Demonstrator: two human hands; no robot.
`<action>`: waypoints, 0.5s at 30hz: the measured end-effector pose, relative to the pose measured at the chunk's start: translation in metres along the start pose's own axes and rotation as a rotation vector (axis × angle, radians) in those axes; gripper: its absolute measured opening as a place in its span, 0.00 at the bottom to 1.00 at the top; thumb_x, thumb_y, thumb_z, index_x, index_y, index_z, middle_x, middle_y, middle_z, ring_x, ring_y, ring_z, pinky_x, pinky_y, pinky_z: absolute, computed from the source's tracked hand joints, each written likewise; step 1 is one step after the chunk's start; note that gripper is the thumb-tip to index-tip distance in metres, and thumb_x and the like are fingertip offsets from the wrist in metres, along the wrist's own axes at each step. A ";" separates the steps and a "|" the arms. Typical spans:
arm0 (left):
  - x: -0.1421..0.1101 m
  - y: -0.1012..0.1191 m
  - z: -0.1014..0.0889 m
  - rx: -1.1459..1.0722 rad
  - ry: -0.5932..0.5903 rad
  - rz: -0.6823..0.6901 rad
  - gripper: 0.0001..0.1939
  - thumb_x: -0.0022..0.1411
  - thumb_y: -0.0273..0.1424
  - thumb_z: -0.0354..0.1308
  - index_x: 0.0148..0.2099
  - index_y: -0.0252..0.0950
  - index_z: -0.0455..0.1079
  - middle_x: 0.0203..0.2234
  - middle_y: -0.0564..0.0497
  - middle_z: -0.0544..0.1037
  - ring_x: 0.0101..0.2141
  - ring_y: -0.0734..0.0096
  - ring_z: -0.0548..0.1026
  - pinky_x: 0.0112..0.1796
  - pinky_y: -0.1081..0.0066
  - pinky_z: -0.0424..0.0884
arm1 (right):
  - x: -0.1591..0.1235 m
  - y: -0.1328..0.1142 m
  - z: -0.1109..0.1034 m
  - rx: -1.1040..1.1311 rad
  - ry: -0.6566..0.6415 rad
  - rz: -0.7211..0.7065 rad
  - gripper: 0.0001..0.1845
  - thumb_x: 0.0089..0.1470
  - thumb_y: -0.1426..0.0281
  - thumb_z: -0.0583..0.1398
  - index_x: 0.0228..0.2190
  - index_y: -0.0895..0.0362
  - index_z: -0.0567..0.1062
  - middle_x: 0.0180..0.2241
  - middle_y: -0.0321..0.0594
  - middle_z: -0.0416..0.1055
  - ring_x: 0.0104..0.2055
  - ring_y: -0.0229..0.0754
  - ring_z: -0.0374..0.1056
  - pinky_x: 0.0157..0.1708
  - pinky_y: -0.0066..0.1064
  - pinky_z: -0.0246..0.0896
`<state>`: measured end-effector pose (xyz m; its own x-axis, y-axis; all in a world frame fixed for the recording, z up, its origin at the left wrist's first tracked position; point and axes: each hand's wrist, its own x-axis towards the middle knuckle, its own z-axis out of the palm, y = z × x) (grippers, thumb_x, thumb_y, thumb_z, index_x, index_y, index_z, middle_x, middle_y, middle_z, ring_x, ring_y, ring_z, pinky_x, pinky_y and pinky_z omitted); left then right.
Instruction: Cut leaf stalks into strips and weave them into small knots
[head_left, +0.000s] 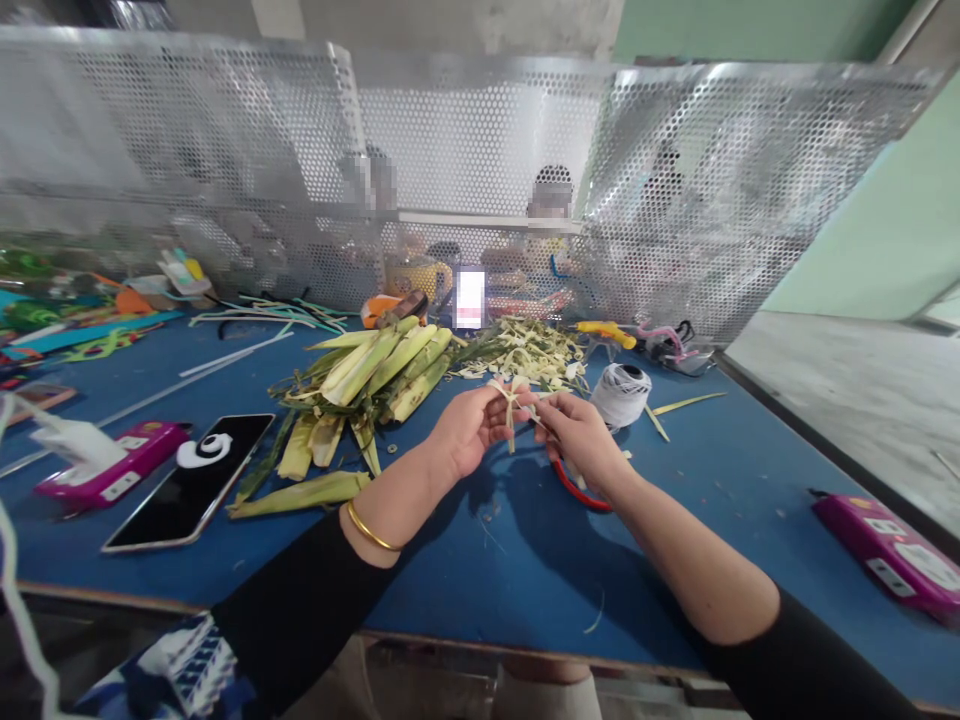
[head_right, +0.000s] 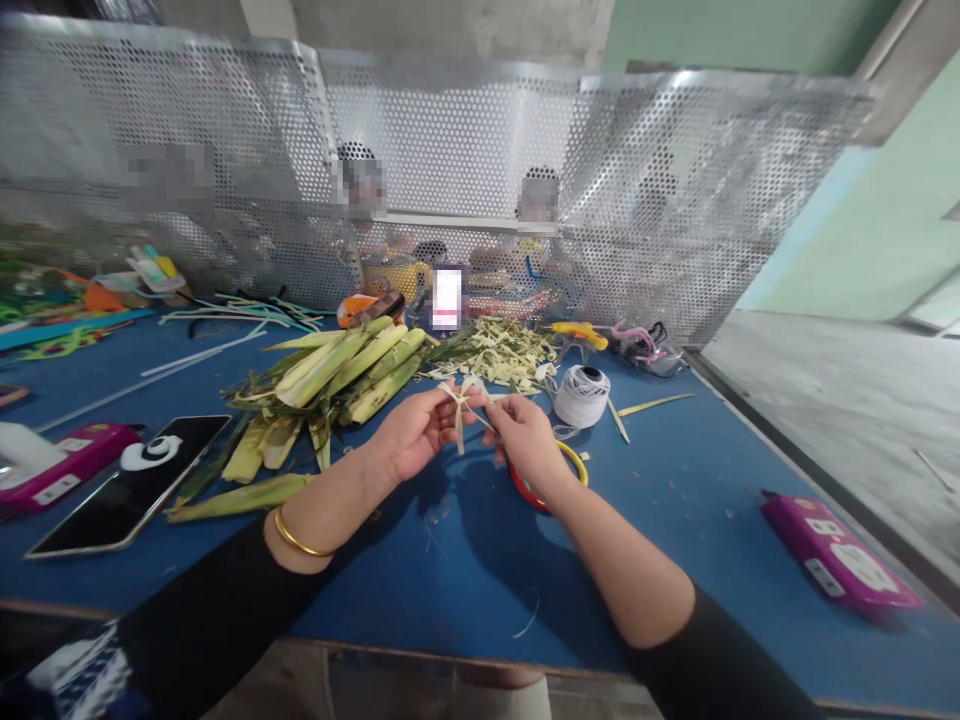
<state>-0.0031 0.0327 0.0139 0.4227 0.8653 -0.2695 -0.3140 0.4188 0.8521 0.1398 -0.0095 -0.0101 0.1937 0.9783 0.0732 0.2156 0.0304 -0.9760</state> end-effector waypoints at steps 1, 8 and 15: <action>0.001 0.001 -0.001 0.027 0.035 0.036 0.12 0.64 0.30 0.51 0.38 0.30 0.75 0.32 0.43 0.81 0.26 0.75 0.76 0.18 0.82 0.64 | -0.001 -0.003 -0.001 -0.032 0.004 -0.050 0.13 0.50 0.58 0.59 0.26 0.55 0.66 0.17 0.30 0.68 0.12 0.31 0.57 0.14 0.25 0.50; 0.002 0.000 -0.007 0.246 0.051 0.164 0.10 0.57 0.32 0.56 0.27 0.32 0.71 0.18 0.50 0.73 0.20 0.78 0.71 0.16 0.81 0.56 | -0.008 -0.022 -0.010 0.086 -0.264 -0.244 0.10 0.50 0.65 0.59 0.34 0.55 0.77 0.27 0.36 0.75 0.26 0.37 0.70 0.30 0.31 0.65; -0.003 -0.004 -0.004 0.453 -0.137 0.160 0.15 0.58 0.37 0.54 0.25 0.33 0.71 0.20 0.49 0.74 0.20 0.76 0.70 0.16 0.79 0.57 | -0.004 -0.017 -0.014 -0.028 -0.100 -0.477 0.05 0.50 0.67 0.61 0.30 0.54 0.77 0.29 0.39 0.74 0.33 0.41 0.69 0.37 0.35 0.64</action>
<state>-0.0063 0.0294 0.0098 0.5166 0.8521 -0.0840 0.0043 0.0955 0.9954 0.1485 -0.0166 0.0095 -0.0254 0.8717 0.4894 0.2839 0.4757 -0.8325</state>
